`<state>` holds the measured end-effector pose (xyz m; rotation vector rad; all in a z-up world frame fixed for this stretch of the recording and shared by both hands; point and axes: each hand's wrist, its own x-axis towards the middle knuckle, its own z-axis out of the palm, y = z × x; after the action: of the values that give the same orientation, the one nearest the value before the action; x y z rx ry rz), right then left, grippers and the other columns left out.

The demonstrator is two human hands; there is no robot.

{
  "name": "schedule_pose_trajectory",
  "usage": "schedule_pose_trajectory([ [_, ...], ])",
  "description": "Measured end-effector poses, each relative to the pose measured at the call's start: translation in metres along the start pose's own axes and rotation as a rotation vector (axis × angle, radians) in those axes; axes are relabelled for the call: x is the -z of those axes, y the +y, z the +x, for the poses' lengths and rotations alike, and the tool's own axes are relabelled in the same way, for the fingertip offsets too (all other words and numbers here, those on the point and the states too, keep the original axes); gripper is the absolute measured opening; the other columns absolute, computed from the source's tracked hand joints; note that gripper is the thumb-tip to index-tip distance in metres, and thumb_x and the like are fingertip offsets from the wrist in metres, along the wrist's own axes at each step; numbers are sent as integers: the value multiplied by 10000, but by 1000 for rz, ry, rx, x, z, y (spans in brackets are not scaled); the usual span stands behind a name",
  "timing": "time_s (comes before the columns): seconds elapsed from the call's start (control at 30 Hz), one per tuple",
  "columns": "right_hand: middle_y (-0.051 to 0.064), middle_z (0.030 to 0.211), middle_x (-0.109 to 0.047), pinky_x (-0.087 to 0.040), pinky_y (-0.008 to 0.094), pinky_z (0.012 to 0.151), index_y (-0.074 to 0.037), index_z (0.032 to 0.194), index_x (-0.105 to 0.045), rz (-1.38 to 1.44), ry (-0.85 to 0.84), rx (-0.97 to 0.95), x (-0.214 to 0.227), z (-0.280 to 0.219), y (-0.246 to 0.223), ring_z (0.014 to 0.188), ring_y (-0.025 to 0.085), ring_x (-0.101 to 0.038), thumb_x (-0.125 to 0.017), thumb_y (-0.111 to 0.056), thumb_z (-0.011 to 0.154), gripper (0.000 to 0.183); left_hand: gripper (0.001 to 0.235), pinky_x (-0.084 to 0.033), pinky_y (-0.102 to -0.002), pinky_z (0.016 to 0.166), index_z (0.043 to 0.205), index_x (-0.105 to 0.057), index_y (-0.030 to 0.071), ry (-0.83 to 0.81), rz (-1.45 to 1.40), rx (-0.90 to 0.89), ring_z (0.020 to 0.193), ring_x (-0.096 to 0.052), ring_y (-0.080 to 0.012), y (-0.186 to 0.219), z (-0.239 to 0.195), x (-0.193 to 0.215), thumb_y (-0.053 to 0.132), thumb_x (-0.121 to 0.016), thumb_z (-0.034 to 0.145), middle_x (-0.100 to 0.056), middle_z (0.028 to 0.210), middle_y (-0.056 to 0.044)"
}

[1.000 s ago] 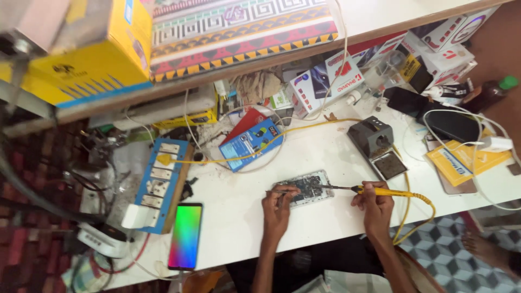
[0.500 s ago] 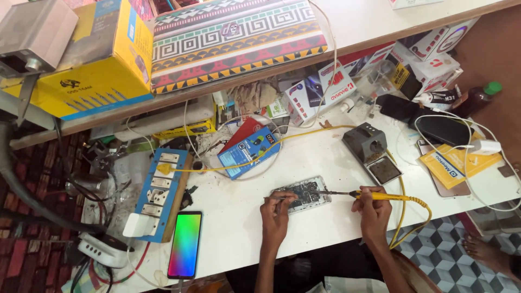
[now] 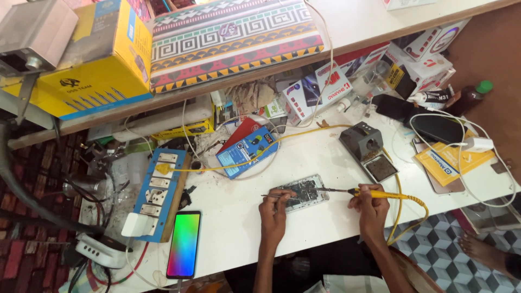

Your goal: The person uses a soldering iron and tweezers to work on a small circuit board. They repeatedly apply heat to specific points on the board while holding it steady with tweezers.

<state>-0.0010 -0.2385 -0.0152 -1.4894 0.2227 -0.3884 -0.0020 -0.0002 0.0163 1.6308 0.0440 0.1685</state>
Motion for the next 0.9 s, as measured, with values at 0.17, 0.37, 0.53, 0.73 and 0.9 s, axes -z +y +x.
schedule_pose_trajectory([
  [0.17,99,640,-601,-408,271,542,34,1044,-552,-10,-36,-29,3,3,4,560,134,-540,-497,-255,1103,299,168,-343,-248,502,990,-741,29,14,-66,52,540,-388,-33,1,-3,1,118,-602,1014,-780,878,-27],
  [0.37,105,653,-619,-432,275,552,32,1063,-551,-16,-70,-24,2,4,7,588,146,-592,-496,-272,1094,310,169,-324,-261,494,987,-735,34,-9,-12,50,526,-360,-51,2,-2,2,134,-602,1015,-759,829,-32],
  [0.53,108,652,-628,-443,271,549,34,1069,-561,-38,-92,-13,3,6,8,592,149,-609,-491,-293,1092,335,147,-389,-251,556,989,-719,31,-8,-9,-36,603,-435,-55,0,0,0,111,-600,1022,-777,900,-36],
  [0.73,113,648,-623,-435,269,542,38,1058,-558,-62,-87,-13,3,6,10,586,151,-603,-497,-298,1094,343,143,-415,-242,578,1009,-726,26,-6,-26,0,644,-520,-65,-3,-1,1,62,-588,1011,-794,940,-62],
  [0.9,113,650,-618,-433,272,553,26,1076,-555,-46,-79,-33,2,5,7,588,147,-588,-498,-287,1094,319,138,-444,-234,582,1013,-718,19,-5,-31,5,700,-616,-61,-6,1,1,48,-584,1011,-792,955,-64],
])
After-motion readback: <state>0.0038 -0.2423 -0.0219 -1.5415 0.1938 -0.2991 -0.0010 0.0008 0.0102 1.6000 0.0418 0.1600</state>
